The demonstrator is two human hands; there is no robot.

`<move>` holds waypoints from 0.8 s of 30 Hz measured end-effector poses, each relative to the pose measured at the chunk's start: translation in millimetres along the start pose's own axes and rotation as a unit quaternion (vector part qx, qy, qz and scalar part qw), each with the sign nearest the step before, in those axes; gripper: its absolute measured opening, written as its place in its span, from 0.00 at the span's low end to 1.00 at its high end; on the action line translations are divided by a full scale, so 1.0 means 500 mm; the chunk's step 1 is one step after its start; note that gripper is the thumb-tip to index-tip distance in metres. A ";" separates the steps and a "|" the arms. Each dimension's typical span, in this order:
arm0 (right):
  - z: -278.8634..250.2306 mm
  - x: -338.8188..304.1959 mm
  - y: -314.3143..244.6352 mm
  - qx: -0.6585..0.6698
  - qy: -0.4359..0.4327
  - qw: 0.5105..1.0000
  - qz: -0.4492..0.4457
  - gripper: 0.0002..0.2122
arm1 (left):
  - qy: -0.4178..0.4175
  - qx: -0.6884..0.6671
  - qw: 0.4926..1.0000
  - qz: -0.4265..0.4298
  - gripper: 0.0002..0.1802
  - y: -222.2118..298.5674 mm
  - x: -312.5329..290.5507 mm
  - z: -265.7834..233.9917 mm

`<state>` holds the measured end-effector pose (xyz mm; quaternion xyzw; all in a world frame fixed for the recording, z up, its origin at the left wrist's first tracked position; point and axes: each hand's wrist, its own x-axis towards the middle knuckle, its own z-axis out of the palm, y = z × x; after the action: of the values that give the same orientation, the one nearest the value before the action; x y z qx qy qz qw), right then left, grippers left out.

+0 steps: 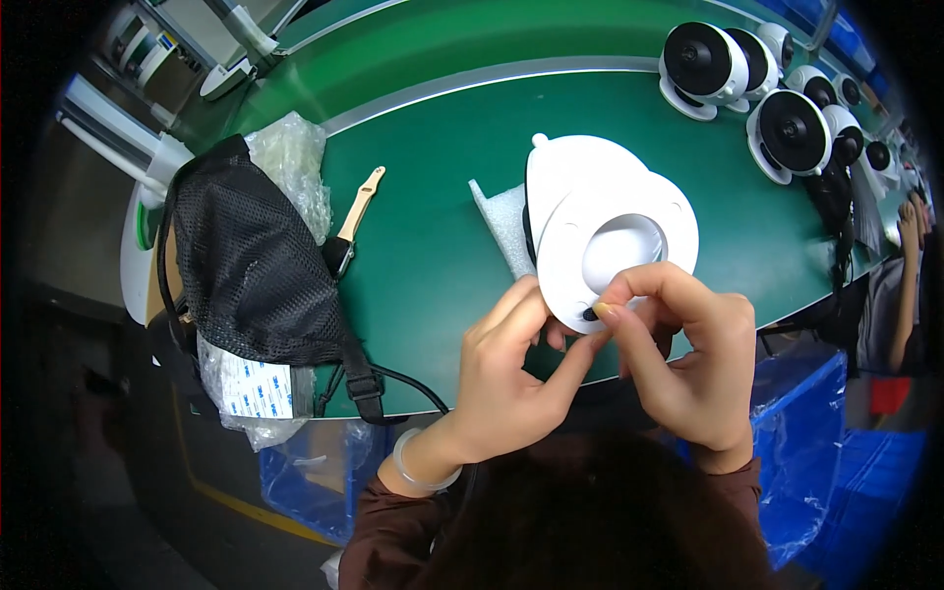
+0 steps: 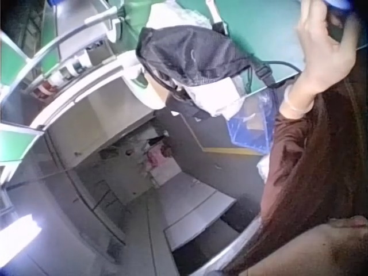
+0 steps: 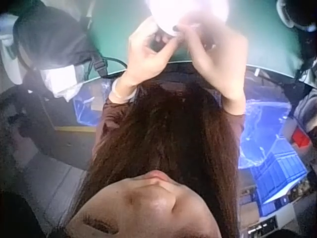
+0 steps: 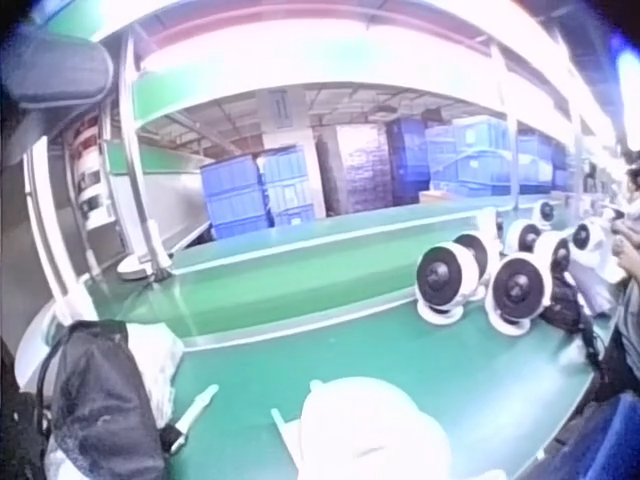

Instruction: Apply adhesive pads to the base of security cameras on an assembly line.

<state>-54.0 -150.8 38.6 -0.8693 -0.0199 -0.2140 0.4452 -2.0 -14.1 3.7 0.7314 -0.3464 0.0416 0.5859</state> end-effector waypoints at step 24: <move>0.014 -0.001 -0.006 -0.007 0.027 0.999 -0.028 0.07 | -0.002 0.001 1.000 0.001 0.11 0.003 -0.002 0.004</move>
<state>-52.8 -143.4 36.9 -0.8652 -0.0311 -0.2501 0.4335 -4.2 -15.6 4.1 0.7314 -0.3485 0.0415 0.5847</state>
